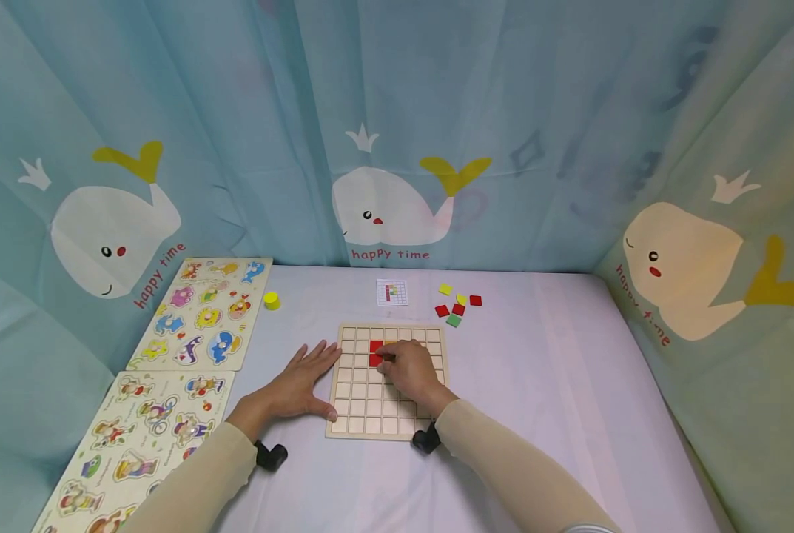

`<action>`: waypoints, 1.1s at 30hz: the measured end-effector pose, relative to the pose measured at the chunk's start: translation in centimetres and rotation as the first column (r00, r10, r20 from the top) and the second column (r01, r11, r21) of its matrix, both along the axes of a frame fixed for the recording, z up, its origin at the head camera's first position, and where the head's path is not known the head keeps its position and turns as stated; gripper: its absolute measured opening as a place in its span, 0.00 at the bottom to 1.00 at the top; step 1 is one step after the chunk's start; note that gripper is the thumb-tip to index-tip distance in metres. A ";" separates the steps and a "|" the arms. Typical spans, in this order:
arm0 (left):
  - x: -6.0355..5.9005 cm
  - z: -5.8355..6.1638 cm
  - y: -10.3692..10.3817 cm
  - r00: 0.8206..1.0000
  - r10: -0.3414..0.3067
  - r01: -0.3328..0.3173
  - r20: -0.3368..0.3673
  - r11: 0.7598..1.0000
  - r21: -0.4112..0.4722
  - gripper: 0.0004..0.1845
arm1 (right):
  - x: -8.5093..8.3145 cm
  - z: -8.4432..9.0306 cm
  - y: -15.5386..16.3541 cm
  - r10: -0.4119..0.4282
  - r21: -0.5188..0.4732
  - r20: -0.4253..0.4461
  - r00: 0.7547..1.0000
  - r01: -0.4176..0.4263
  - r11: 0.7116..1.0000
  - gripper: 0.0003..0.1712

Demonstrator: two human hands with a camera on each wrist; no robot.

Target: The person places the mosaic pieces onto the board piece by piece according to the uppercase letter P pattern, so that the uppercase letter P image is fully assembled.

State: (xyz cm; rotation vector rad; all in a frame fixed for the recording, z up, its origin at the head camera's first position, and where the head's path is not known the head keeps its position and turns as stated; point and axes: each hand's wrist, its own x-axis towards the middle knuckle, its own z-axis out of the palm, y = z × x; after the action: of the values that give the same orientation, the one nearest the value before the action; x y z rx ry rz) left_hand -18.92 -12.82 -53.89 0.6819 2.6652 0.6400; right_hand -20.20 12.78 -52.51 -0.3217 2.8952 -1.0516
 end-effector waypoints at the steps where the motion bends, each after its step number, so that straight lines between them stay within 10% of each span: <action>1: 0.0 0.0 0.0 1.000 -0.001 0.001 -0.002 1.000 0.002 0.70 | 0.0 0.0 0.0 0.000 0.000 0.000 1.000 0.000 1.000 0.14; 33: 0.0 -0.2 0.1 1.000 0.009 -0.009 -0.004 1.000 -0.013 0.69 | -1.3 1.5 2.2 -0.080 -0.247 0.044 0.996 0.088 0.965 0.14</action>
State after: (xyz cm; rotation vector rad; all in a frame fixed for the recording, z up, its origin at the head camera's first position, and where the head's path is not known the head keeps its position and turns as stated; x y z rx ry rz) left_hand -18.90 -12.77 -54.08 0.6683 2.6757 0.6233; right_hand -21.51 14.94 -50.98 -0.1885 2.7704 -1.4242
